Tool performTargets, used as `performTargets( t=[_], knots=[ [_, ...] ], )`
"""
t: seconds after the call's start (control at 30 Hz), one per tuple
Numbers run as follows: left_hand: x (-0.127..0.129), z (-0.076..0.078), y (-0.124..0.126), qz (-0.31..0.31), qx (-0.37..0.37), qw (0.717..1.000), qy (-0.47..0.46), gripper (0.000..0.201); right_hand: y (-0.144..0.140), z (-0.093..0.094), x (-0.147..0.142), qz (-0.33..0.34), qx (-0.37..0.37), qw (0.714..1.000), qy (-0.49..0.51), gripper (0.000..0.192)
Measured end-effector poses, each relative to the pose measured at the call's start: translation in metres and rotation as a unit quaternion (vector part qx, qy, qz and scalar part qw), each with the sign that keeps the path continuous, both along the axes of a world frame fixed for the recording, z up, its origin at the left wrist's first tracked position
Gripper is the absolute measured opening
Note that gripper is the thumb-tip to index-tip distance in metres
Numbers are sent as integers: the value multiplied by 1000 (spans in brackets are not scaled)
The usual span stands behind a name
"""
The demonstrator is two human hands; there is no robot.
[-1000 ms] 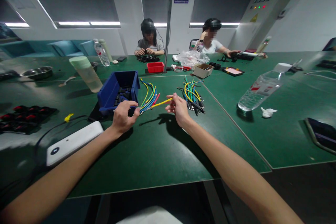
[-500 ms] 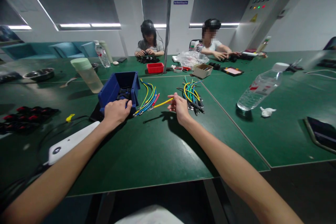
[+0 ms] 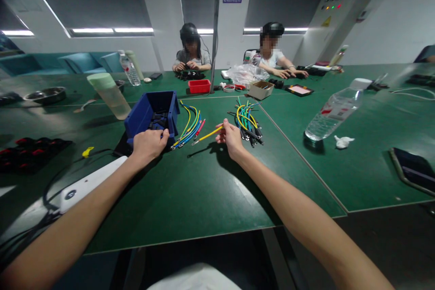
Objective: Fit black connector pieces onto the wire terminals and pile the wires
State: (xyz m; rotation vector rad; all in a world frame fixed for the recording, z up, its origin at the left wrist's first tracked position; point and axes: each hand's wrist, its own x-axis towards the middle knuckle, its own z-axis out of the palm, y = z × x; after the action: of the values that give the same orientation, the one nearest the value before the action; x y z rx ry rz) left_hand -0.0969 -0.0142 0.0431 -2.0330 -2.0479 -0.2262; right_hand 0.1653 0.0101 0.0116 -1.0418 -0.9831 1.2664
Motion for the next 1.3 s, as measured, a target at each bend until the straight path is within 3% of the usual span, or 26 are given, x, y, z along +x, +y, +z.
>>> performTargets(
  t=[0.3, 0.67, 0.93, 1.3],
  knots=[
    [-1, 2, 2, -9, -27, 1000, 0, 68, 0, 0, -3, -13, -14, 1000, 21, 41],
    [-1, 1, -1, -24, 8, 1000, -15, 62, 1, 0, 0, -5, -29, 999, 31, 24],
    [-1, 3, -3, -35, 32, 998, -33, 49, 3, 5, 4, 10, -53, 992, 118, 14],
    [-5, -8, -1, -71, 117, 986, -100, 21, 6, 5, 6, 0, -58, 988, 143, 4]
  ],
)
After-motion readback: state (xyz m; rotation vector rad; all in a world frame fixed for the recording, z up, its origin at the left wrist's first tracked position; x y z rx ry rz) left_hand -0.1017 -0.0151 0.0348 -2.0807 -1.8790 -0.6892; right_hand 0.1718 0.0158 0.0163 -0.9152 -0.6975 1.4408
